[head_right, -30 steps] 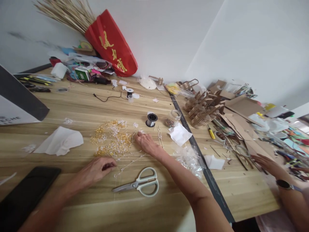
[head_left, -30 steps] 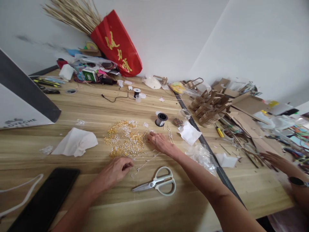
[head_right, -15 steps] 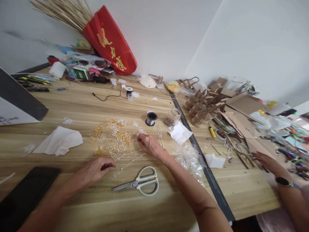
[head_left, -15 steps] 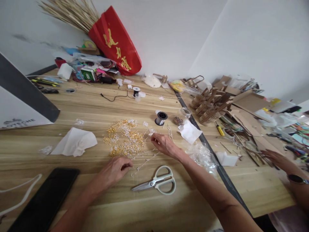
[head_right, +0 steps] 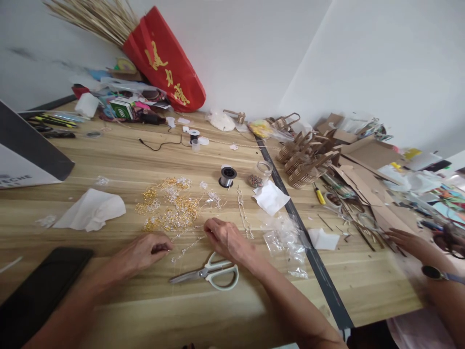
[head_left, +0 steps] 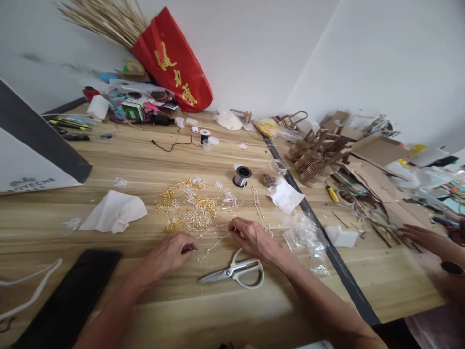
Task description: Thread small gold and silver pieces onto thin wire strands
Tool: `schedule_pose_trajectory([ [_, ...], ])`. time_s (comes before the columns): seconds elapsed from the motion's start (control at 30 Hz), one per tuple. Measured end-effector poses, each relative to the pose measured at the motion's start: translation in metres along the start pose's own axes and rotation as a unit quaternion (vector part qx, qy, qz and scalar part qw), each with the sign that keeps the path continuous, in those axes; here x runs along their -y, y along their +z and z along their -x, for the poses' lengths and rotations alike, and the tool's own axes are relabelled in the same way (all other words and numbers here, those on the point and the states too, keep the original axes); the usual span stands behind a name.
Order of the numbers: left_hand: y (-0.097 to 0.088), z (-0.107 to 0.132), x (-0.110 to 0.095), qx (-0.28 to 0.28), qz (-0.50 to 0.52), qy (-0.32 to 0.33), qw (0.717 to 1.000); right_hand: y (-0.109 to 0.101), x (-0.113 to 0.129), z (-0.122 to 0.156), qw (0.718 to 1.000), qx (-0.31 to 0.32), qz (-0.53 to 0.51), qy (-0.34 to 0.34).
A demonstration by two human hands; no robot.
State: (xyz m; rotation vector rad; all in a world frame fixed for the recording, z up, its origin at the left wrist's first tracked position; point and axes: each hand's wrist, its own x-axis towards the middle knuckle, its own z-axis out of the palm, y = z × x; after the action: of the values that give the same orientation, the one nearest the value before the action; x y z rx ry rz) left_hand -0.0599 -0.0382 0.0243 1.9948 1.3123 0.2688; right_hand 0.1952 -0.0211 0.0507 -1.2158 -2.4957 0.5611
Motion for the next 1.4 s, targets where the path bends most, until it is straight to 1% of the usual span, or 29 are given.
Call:
schedule_pose_trajectory([
  [0.1,0.000,0.000,-0.002,0.008,0.004,0.004,1.000,0.001,0.003,0.006,1.000,0.009,-0.006,0.004],
  [0.2,-0.001,0.000,-0.004,0.005,0.004,-0.002,1.000,0.002,0.006,0.009,1.000,0.016,-0.018,-0.002],
  [0.33,0.001,-0.002,-0.003,0.002,0.023,0.004,1.000,0.004,0.011,0.009,0.999,0.024,-0.040,-0.011],
  [0.4,0.003,-0.003,-0.001,-0.002,0.048,0.008,0.999,0.007,0.013,0.009,0.998,0.021,-0.048,-0.017],
  [0.53,0.008,-0.005,0.000,-0.030,0.112,0.008,0.993,0.019,0.014,0.011,0.998,0.008,-0.056,-0.042],
  [0.67,0.010,-0.007,-0.005,-0.040,0.205,0.005,0.978,0.033,0.013,0.013,0.996,-0.016,-0.054,-0.071],
  [0.77,0.010,-0.007,-0.008,-0.042,0.227,-0.002,0.973,0.042,0.012,0.013,0.995,-0.029,-0.056,-0.078],
  [0.87,0.009,-0.007,-0.009,-0.042,0.216,-0.007,0.975,0.048,0.011,0.013,0.994,-0.032,-0.062,-0.084],
  [0.93,0.009,-0.007,-0.008,-0.043,0.190,-0.007,0.981,0.050,0.011,0.013,0.994,-0.025,-0.062,-0.088],
  [1.07,0.009,-0.005,-0.010,-0.037,0.102,0.000,0.994,0.051,0.011,0.014,0.994,-0.009,-0.044,-0.099],
  [1.2,0.005,-0.003,-0.017,-0.030,0.029,0.012,0.999,0.051,0.009,0.015,0.994,-0.007,-0.017,-0.109],
  [1.4,0.003,-0.002,-0.020,-0.018,-0.006,0.030,0.999,0.047,0.007,0.014,0.993,-0.013,-0.014,-0.118],
])
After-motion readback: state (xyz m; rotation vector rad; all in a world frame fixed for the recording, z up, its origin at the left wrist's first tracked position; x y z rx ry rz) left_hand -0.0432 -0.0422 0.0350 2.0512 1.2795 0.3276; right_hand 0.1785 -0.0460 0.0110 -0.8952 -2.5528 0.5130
